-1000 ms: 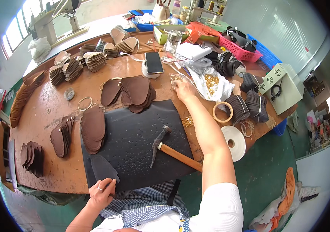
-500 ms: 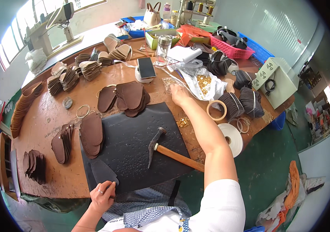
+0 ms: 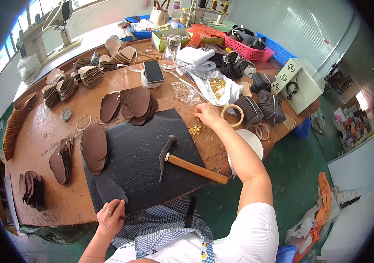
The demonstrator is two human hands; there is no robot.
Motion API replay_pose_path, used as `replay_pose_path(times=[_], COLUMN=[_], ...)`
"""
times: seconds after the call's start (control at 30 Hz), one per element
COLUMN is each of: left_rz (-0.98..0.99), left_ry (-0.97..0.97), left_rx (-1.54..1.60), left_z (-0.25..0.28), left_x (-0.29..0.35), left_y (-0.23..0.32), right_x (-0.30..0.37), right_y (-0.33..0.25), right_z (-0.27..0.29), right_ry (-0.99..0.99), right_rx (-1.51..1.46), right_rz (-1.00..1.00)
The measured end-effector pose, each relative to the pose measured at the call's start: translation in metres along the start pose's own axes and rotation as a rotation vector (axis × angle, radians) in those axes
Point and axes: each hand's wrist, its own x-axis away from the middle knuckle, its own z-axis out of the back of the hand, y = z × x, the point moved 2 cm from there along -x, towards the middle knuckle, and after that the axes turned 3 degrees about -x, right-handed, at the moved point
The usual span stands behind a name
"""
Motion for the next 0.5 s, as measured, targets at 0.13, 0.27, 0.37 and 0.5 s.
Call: replay_pose_path(times=[0.13,0.27,0.37,0.5], left_rz=[0.052,0.045,0.043,0.01], left_ry=[-0.046,-0.056,-0.043,-0.05], left_rx=[0.026,0.037,0.029,0.029], left_z=[0.002,0.004,0.002,0.0], left_x=[0.002,0.001,0.003,0.0], left_y=[0.002,0.002,0.002,0.002], right_x=[0.012,0.018,0.017,0.025], right_y=[0.001,0.009,0.011,0.029], right_z=[0.007,0.004,0.0,-0.001], right_ry=[0.168,0.252,0.264,0.213], right_rx=[0.021,-0.032,-0.182,-0.668], right_rz=[0.013,-0.059,-0.149,-0.398])
